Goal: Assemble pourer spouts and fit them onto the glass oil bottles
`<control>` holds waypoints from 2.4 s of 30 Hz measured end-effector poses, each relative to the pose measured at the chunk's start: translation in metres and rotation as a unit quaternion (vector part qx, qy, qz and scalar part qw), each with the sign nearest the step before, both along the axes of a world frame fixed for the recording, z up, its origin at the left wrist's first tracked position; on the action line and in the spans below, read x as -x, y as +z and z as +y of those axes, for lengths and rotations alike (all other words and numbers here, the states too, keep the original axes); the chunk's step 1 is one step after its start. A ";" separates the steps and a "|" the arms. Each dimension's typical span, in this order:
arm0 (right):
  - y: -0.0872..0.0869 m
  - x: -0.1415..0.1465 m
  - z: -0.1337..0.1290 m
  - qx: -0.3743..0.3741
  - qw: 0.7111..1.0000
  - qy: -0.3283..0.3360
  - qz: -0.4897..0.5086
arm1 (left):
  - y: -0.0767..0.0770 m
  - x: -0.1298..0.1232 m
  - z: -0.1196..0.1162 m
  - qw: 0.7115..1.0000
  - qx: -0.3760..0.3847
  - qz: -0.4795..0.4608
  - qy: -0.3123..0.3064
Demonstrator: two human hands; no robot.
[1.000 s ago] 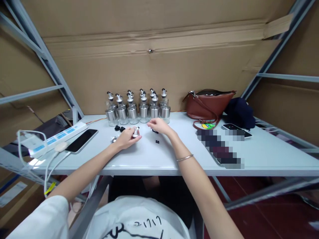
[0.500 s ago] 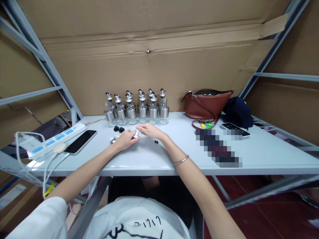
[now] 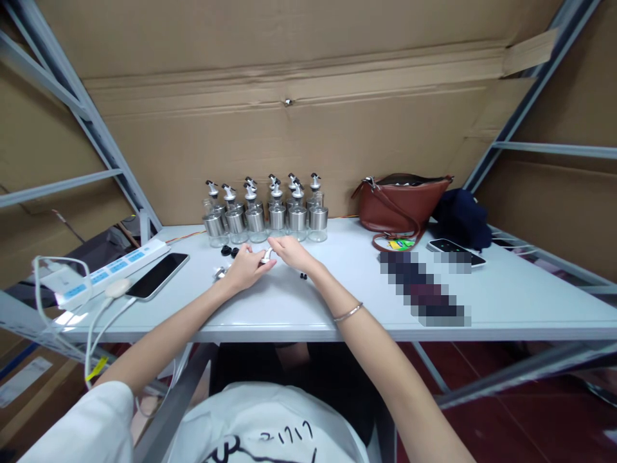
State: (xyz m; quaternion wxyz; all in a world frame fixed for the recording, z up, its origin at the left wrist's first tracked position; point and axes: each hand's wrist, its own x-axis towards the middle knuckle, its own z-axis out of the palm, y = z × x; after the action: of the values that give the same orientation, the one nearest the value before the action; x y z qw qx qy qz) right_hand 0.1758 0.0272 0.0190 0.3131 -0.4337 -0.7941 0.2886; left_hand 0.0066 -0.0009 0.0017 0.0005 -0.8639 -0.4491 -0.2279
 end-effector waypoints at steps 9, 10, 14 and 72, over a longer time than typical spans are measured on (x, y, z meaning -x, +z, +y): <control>-0.002 0.001 0.005 0.010 0.999 -0.002 0.047 | -0.004 0.000 0.003 0.991 0.087 -0.090 -0.035; -0.002 -0.001 0.007 0.013 0.998 -0.001 0.055 | -0.006 0.002 0.004 0.991 0.092 -0.096 -0.032; 0.000 -0.021 0.014 0.031 0.996 0.014 0.087 | -0.007 0.011 0.010 0.991 0.080 -0.109 -0.009; 0.015 -0.016 -0.021 0.155 0.972 0.164 -0.064 | -0.009 0.010 0.006 0.994 0.014 0.052 -0.095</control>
State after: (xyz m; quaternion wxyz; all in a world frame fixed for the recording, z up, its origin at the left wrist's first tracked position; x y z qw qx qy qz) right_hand 0.1916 0.0061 0.0345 0.1389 -0.3581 -0.8184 0.4275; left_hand -0.0033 0.0054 -0.0072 -0.0099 -0.9133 -0.3676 -0.1749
